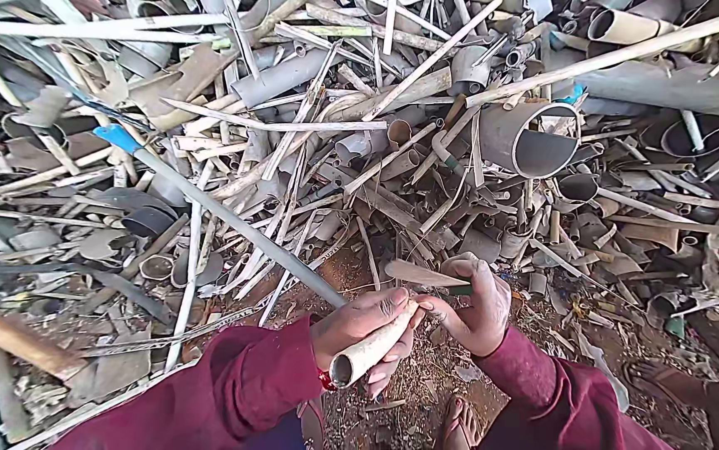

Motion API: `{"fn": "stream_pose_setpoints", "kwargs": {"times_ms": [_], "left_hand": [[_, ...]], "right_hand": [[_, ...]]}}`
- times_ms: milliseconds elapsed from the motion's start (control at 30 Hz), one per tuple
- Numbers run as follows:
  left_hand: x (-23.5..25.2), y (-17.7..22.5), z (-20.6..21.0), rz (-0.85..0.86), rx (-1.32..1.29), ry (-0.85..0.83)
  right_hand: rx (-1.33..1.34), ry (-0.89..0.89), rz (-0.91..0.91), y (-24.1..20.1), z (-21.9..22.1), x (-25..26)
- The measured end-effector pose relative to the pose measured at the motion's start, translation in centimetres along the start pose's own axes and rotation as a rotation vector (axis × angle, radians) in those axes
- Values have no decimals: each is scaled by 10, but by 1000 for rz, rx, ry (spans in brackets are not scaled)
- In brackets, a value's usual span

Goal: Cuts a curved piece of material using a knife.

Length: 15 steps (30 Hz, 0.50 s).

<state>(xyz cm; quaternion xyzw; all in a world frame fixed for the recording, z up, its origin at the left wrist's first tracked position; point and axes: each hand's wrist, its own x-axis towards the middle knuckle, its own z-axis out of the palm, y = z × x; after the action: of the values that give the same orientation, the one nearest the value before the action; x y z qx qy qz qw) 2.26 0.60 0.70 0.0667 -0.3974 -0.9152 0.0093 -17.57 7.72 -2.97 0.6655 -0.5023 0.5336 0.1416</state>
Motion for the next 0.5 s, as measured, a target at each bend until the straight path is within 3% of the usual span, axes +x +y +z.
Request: {"fn": "stream_pose_setpoints", "kwargs": {"times_ms": [500], "left_hand": [[2,-10,10,78,89,109]], "right_hand": [[26,-135,57,-4,4,-2]]}}
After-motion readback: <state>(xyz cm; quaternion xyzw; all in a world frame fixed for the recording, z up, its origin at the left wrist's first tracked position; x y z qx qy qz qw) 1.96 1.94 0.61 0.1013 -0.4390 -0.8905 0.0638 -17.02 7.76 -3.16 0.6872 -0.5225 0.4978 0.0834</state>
